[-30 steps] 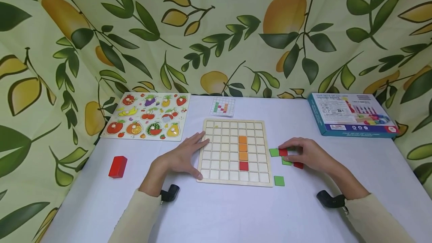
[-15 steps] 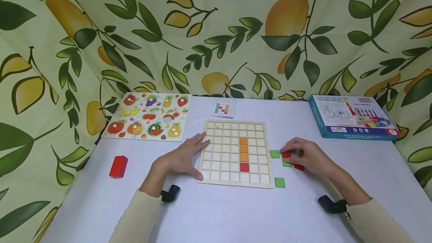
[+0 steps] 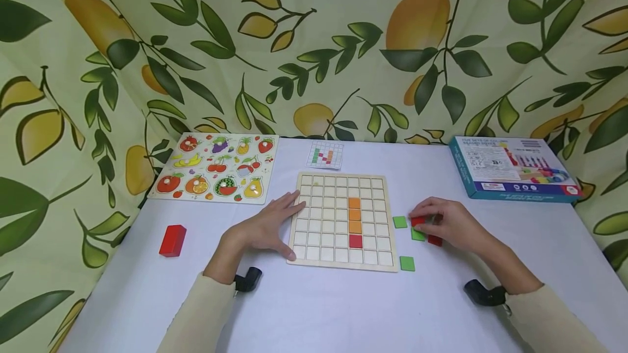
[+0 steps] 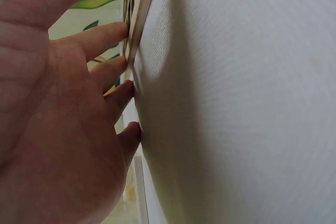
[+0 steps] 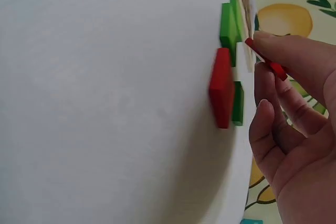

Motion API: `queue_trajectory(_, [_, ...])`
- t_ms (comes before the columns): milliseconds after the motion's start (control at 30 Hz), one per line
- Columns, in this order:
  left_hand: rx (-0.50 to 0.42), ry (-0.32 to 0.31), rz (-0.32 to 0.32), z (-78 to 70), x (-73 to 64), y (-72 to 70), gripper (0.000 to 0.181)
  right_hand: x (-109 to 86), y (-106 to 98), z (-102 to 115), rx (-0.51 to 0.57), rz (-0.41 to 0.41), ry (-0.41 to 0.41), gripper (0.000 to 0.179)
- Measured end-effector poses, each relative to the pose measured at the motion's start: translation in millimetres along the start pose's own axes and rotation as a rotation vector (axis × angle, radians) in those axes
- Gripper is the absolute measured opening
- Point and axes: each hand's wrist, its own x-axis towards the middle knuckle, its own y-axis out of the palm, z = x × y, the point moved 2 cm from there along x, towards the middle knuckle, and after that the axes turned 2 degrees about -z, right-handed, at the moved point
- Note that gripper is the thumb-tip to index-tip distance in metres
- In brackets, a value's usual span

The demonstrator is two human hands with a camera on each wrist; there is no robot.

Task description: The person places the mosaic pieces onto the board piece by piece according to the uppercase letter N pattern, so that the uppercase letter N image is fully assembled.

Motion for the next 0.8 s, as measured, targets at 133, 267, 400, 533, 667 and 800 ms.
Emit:
queue_trajectory(133, [-0.007, -0.009, 0.003, 0.3, -0.4, 0.5, 0.116, 2.8, -4.9, 3.6, 0.005, -0.012, -0.007, 0.028])
queue_trajectory(267, [-0.008, -0.013, 0.006, 1.0, -0.6, 1.9, 0.116, 7.7, -6.4, 11.7, 0.020, -0.017, -0.037, 0.029])
queue_trajectory(400, [-0.003, -0.015, 0.005, 1.4, -0.5, 2.1, 0.116, 13.7, -2.0, 23.6, 0.053, -0.006, -0.061, 0.029])
queue_trajectory(533, [0.003, -0.016, 0.005, 1.8, 0.0, 1.3, 0.116, 21.1, 8.7, 36.3, 0.099, 0.013, -0.083, 0.027])
queue_trajectory(667, [0.001, -0.010, 0.008, 1.9, 0.8, 0.4, 0.116, 26.6, 20.4, 46.6, 0.148, 0.021, -0.094, 0.027])
queue_trajectory(800, [0.001, -0.007, 0.005, 1.2, 0.8, -0.7, 0.116, 31.7, 32.0, 59.1, 0.178, 0.034, -0.132, 0.026])
